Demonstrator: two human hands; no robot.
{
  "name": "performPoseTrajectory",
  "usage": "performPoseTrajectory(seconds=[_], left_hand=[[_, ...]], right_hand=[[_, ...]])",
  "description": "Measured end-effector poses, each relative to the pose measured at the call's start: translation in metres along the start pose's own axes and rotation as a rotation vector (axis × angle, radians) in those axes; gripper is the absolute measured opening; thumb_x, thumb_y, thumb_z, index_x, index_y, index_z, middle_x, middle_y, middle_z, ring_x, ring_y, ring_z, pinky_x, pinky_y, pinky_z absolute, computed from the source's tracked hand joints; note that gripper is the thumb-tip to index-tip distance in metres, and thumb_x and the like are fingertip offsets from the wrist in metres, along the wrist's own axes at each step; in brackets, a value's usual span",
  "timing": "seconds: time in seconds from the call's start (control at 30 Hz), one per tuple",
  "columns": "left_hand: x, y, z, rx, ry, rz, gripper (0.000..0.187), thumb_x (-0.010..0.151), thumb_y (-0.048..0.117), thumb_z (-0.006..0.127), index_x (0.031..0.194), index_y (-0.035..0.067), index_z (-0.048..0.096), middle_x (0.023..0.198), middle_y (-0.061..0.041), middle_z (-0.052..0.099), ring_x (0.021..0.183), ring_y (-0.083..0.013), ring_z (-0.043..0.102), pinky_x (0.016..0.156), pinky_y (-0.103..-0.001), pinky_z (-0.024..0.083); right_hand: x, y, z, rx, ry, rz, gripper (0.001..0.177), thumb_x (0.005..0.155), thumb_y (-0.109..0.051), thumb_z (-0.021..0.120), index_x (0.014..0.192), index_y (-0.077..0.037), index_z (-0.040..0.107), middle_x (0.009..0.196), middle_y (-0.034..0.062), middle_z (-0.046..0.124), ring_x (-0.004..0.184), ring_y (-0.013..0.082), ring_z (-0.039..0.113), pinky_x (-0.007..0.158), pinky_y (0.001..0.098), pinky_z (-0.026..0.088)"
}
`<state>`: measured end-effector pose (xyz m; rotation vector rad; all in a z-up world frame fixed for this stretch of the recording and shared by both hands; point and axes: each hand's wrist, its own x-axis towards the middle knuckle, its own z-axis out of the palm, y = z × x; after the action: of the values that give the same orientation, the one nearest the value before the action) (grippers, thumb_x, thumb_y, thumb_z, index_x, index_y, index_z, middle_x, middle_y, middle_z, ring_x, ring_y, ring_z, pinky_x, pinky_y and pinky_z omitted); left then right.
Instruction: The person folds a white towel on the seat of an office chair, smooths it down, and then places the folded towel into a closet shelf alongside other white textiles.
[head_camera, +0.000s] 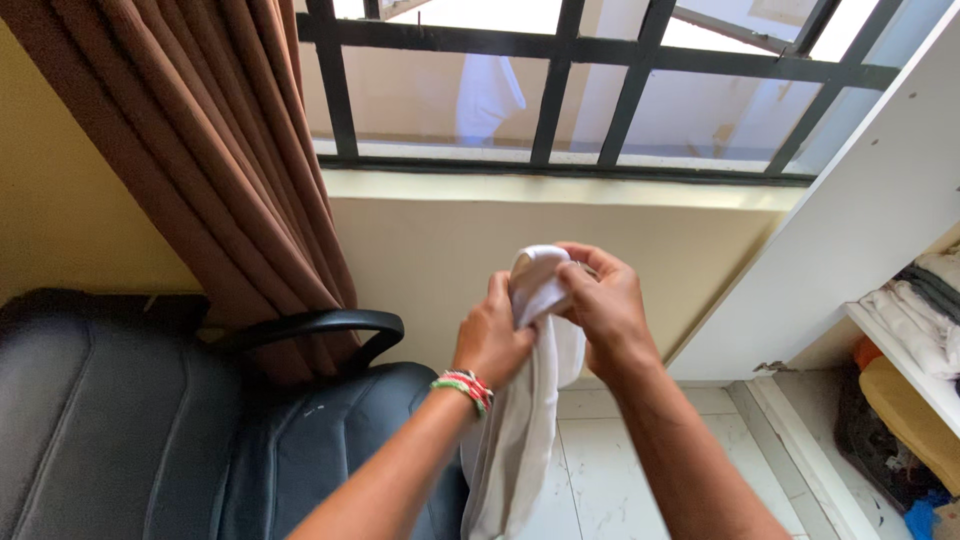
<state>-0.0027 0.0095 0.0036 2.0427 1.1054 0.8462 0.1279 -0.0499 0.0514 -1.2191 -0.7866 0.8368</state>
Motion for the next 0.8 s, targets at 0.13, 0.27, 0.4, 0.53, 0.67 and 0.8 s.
performPoseTrajectory(seconds=[0.13, 0.27, 0.4, 0.53, 0.67, 0.8], left_hand=[[0.032, -0.018, -0.03, -0.065, 0.012, 0.075, 0.044, 0.085, 0.01, 0.058, 0.127, 0.021, 0.066, 0.11, -0.016, 0.078, 0.102, -0.036, 0.074, 0.089, -0.046, 0.057], [0.051, -0.025, -0.048, -0.088, 0.032, 0.329, 0.052, 0.079, 0.004, 0.056, 0.13, 0.014, 0.062, 0.119, -0.021, 0.074, 0.11, -0.0391, 0.07, 0.095, -0.044, 0.054], [0.044, -0.038, -0.067, -0.313, 0.003, 0.254, 0.056, 0.077, 0.016, 0.068, 0.131, 0.011, 0.053, 0.116, -0.02, 0.073, 0.11, -0.0364, 0.071, 0.096, -0.041, 0.054], [0.024, -0.084, -0.091, -0.08, -0.082, 0.15, 0.087, 0.064, 0.028, 0.085, 0.14, 0.015, 0.045, 0.118, -0.021, 0.068, 0.109, -0.0384, 0.065, 0.09, -0.044, 0.051], [-0.009, -0.145, -0.109, 0.108, -0.229, -0.109, 0.052, 0.078, 0.03, 0.076, 0.127, 0.02, 0.064, 0.109, -0.016, 0.076, 0.103, -0.0342, 0.072, 0.091, -0.043, 0.054], [-0.01, -0.188, -0.117, 0.154, -0.043, -0.052, 0.063, 0.076, 0.004, 0.059, 0.136, 0.021, 0.061, 0.116, -0.018, 0.072, 0.11, -0.0398, 0.066, 0.093, -0.047, 0.051]], right_hand=[[0.005, -0.02, 0.004, -0.34, -0.276, -0.138, 0.064, 0.081, -0.004, 0.064, 0.142, -0.01, 0.045, 0.116, 0.0101, 0.066, 0.106, 0.0171, 0.067, 0.094, 0.0348, 0.058], [0.017, -0.02, 0.024, -0.369, -0.296, -0.253, 0.063, 0.078, 0.002, 0.078, 0.134, -0.01, 0.052, 0.116, 0.0077, 0.066, 0.108, 0.0158, 0.068, 0.095, 0.0332, 0.06], [0.026, -0.018, 0.052, -0.231, -0.169, -0.266, 0.049, 0.08, 0.01, 0.068, 0.124, -0.008, 0.06, 0.112, 0.0073, 0.07, 0.101, 0.0197, 0.072, 0.082, 0.0371, 0.066], [0.025, -0.033, 0.078, 0.017, -0.111, -0.29, 0.04, 0.086, 0.008, 0.063, 0.12, -0.01, 0.056, 0.109, 0.0058, 0.07, 0.097, 0.0221, 0.073, 0.079, 0.0393, 0.067], [0.021, -0.039, 0.099, 0.007, -0.011, -0.205, 0.043, 0.088, 0.006, 0.061, 0.125, -0.013, 0.052, 0.111, 0.0073, 0.069, 0.094, 0.0235, 0.073, 0.079, 0.0405, 0.067], [0.016, -0.007, 0.101, 0.01, 0.074, -0.032, 0.049, 0.092, 0.001, 0.062, 0.135, -0.016, 0.046, 0.12, 0.0071, 0.065, 0.103, 0.0227, 0.072, 0.082, 0.0421, 0.064]])
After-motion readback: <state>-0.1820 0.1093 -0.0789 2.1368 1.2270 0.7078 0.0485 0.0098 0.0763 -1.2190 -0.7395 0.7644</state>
